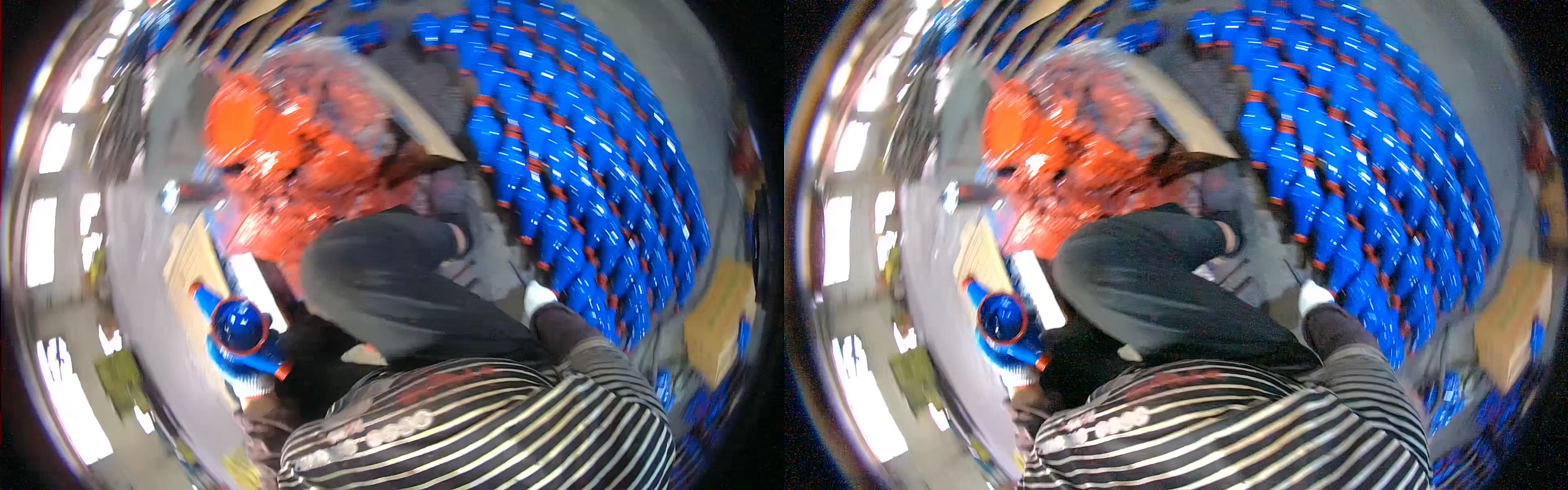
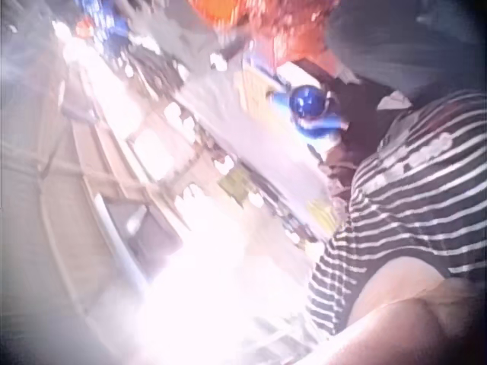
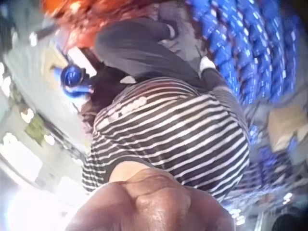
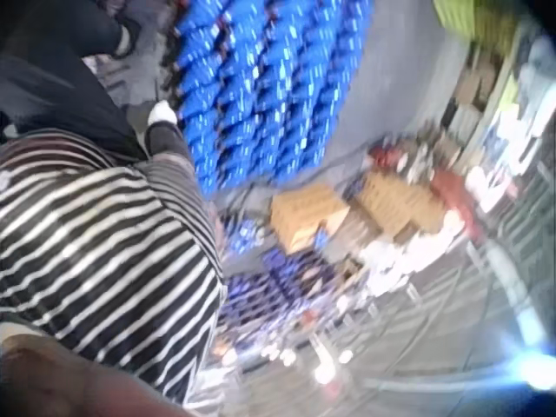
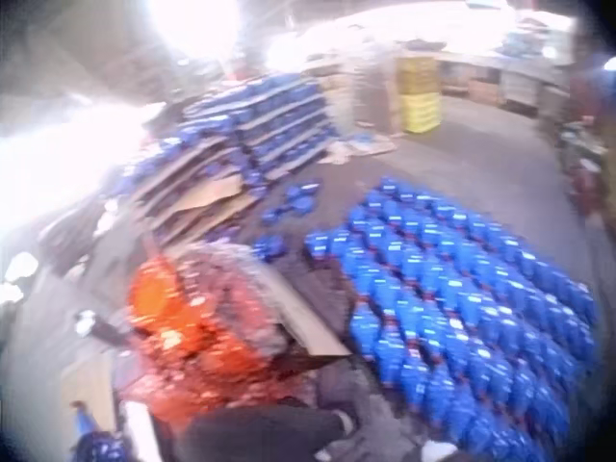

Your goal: The person paints blue industrial housings with red paint using a hand brush.

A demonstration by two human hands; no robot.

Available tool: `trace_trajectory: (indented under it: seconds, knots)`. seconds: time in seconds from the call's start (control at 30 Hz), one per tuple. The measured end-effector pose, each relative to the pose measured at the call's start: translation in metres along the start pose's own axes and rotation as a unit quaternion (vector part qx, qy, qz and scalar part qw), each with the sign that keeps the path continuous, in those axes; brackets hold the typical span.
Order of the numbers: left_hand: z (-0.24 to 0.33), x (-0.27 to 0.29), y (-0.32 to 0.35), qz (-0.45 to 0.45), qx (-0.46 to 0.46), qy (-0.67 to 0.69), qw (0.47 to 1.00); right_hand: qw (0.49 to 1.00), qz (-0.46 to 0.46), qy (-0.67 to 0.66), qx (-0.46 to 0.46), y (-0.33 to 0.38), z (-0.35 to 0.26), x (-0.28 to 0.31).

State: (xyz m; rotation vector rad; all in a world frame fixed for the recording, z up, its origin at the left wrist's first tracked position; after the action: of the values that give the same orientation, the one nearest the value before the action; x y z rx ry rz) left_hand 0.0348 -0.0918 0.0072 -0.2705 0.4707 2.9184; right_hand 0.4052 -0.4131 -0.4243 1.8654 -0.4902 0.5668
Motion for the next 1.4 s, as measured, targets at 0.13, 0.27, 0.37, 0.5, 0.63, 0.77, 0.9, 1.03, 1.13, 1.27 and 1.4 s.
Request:
trace_trajectory:
  seconds: [0.13,0.27,0.37,0.5,0.63,0.77,0.9,1.03,1.13,1.27,1.4]
  knots:
    - [-0.012,0.002,0.011,0.092,-0.006,-0.016,0.996,0.942,0.141,0.268,0.142,0.006,-0.006,-0.003]
    - [-0.012,0.011,0.013,0.158,0.059,0.028,0.985,0.98,0.014,0.199,0.018,0.015,-0.005,0.001]
    - [-0.006,0.0,0.019,-0.005,0.014,0.035,0.999,0.99,0.03,-0.016,0.139,0.018,-0.026,0.027]
    - [0.005,-0.001,0.037,-0.041,0.055,0.209,0.976,0.87,0.102,-0.079,0.477,0.052,-0.107,0.115]
    - [0.005,0.014,0.048,-0.135,0.018,0.149,0.979,0.803,-0.02,-0.367,0.468,0.147,-0.226,0.205]
    - [-0.009,0.031,0.059,-0.152,-0.012,0.106,0.983,0.781,-0.204,-0.258,0.532,0.264,-0.325,0.213]
    - [-0.026,0.049,0.07,-0.143,-0.011,0.178,0.973,0.747,-0.233,0.043,0.621,0.336,-0.38,0.171]
    - [-0.03,0.062,0.075,-0.111,0.027,0.228,0.967,0.7,-0.189,0.204,0.658,0.372,-0.407,0.141]
    - [-0.027,0.062,0.077,-0.155,-0.017,0.289,0.945,0.699,-0.228,0.188,0.651,0.383,-0.418,0.129]
    - [-0.023,0.069,0.079,-0.162,-0.01,0.235,0.958,0.69,-0.213,0.213,0.658,0.384,-0.42,0.124]
    - [-0.021,0.071,0.075,-0.175,0.006,0.213,0.961,0.689,-0.192,0.244,0.654,0.384,-0.417,0.129]
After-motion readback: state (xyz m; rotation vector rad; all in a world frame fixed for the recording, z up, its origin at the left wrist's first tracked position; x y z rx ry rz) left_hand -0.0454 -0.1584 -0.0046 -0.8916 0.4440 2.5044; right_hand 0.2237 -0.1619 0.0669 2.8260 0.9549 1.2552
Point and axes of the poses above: each hand's wrist, its own y-axis away from the middle knuckle, its own x-axis out of the back of the hand, z = x × y, the point moved 1 cm from there along -y, towards the middle knuckle, and after that the axes turned 12 degrees about -y, right-handed, at the moved point
